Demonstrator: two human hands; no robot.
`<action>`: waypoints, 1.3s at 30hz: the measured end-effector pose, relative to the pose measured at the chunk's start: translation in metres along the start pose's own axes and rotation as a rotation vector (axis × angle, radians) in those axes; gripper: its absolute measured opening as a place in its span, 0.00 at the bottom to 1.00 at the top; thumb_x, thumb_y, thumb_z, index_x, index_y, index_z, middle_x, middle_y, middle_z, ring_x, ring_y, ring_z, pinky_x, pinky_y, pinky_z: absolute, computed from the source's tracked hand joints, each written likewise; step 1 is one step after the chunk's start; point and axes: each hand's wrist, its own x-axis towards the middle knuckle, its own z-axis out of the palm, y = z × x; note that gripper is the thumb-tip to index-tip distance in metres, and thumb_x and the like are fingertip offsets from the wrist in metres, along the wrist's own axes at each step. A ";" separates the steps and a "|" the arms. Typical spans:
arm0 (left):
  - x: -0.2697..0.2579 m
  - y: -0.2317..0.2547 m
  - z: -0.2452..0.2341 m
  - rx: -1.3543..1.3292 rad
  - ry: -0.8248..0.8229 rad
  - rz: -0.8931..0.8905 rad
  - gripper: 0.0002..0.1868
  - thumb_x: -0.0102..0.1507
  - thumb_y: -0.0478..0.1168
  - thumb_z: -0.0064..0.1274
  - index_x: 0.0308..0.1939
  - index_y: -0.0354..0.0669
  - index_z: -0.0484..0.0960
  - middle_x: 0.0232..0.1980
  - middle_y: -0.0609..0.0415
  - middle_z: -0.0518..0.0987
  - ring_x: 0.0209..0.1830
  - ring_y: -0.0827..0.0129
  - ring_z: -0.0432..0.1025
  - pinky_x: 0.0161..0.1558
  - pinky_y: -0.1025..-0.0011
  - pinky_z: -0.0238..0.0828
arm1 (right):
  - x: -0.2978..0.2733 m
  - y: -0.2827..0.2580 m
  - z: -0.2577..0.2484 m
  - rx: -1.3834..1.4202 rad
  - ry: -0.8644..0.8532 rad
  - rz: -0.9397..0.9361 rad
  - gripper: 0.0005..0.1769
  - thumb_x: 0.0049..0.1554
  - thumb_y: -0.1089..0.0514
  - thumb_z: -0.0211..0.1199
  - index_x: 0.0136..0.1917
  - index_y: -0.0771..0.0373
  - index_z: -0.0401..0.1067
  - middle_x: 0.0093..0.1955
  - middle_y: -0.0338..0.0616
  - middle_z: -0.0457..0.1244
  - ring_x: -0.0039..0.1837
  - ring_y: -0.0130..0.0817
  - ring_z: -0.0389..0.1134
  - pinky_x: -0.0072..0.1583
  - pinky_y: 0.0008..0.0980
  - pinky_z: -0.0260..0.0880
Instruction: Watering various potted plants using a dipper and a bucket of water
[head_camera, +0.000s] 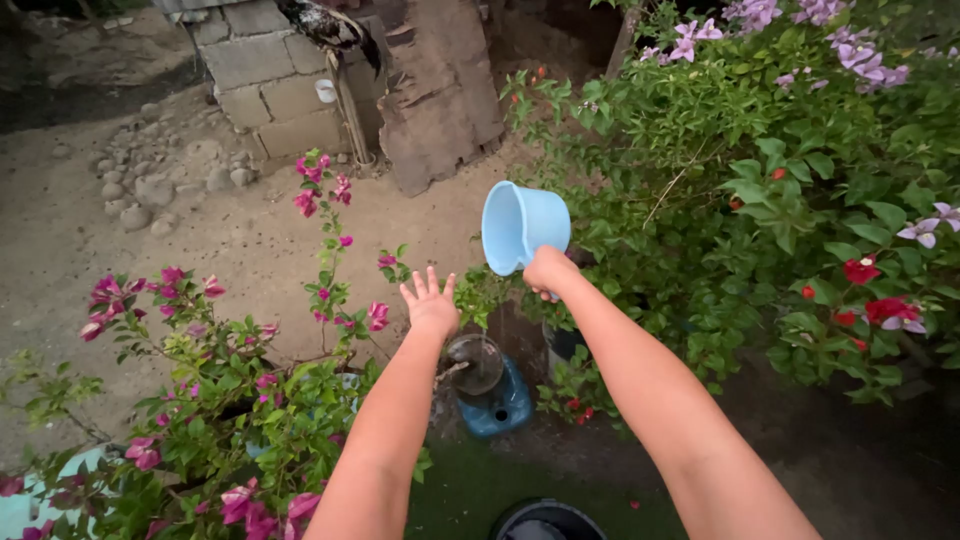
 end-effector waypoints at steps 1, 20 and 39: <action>0.001 0.000 0.000 0.000 -0.001 0.001 0.41 0.71 0.59 0.45 0.84 0.62 0.45 0.86 0.44 0.38 0.85 0.40 0.30 0.75 0.30 0.22 | 0.002 0.001 0.001 0.000 -0.001 0.001 0.14 0.53 0.58 0.60 0.32 0.71 0.76 0.26 0.54 0.67 0.30 0.45 0.73 0.36 0.46 0.77; 0.005 0.001 -0.004 -0.002 -0.017 -0.001 0.38 0.73 0.55 0.41 0.84 0.64 0.43 0.87 0.45 0.37 0.85 0.41 0.28 0.75 0.31 0.19 | 0.013 -0.002 0.003 -0.059 0.000 0.009 0.15 0.52 0.56 0.57 0.32 0.67 0.78 0.27 0.53 0.68 0.31 0.45 0.73 0.38 0.43 0.77; -0.012 -0.009 -0.016 -0.019 -0.017 -0.004 0.43 0.70 0.58 0.46 0.84 0.62 0.43 0.86 0.44 0.36 0.85 0.40 0.28 0.75 0.31 0.21 | -0.015 -0.022 -0.001 -0.072 0.006 -0.012 0.15 0.52 0.57 0.54 0.33 0.66 0.78 0.26 0.50 0.68 0.29 0.42 0.73 0.39 0.41 0.77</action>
